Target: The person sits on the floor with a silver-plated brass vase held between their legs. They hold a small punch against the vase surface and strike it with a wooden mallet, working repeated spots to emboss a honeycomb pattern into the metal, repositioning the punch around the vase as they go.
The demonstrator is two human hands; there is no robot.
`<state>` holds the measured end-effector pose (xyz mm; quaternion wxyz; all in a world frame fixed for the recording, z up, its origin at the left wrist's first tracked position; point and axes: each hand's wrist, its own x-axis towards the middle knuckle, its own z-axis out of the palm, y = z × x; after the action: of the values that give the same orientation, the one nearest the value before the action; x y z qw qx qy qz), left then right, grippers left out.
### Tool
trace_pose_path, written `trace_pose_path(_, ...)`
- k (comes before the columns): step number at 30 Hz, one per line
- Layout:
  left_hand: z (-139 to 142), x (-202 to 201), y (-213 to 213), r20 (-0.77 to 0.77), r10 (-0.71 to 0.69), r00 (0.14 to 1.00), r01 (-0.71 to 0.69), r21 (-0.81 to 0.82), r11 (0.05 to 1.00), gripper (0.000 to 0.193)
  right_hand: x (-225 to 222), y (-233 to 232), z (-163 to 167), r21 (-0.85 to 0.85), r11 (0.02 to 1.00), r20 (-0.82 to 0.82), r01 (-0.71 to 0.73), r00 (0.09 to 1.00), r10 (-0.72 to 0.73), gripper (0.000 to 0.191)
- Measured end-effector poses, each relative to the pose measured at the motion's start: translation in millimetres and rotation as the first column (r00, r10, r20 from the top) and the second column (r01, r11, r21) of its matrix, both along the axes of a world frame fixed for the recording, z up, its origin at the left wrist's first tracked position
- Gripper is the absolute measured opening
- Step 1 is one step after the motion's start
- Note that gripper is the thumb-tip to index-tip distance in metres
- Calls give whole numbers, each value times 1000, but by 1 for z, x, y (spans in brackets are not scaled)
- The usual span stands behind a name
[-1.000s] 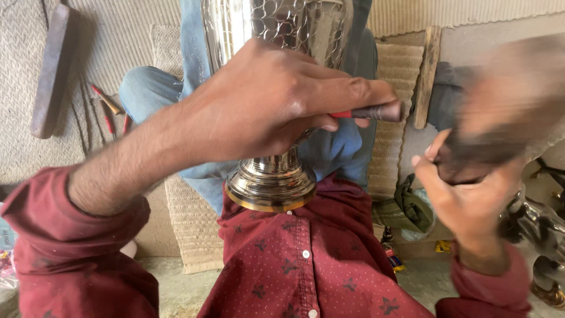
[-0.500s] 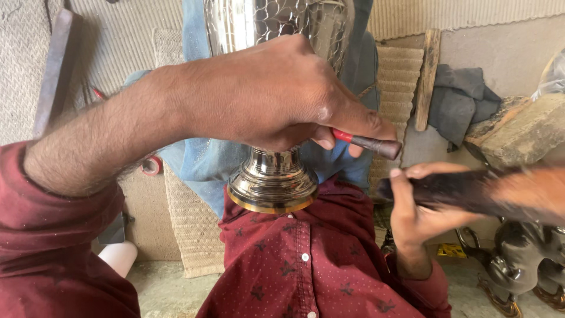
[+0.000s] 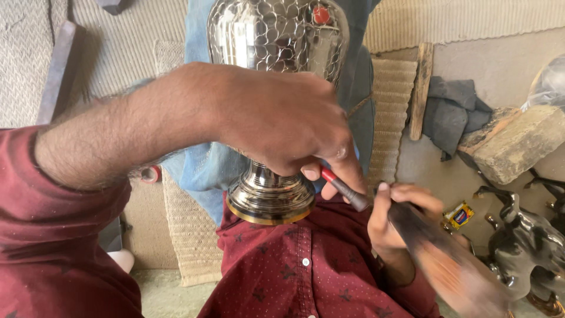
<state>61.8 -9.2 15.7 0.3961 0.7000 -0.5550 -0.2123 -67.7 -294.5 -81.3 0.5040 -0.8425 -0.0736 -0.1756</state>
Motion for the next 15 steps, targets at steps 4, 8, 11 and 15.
trace_pose_path(4,11,7,-5,-178,-71,982,121,292,949,45,8,3,28,-440,871,13,-220,968,251,29)
trace_pose_path(8,25,2,3,10,253,968,-242,-258,936,46,7,11,7,-64,977,41,-205,977,207,34)
trace_pose_path(11,27,-6,17,239,526,816,-418,-384,823,37,-2,17,-11,310,930,92,-198,980,178,30)
trace_pose_path(15,14,-9,12,125,534,836,-521,-122,845,40,8,31,-31,243,903,24,-354,933,360,35)
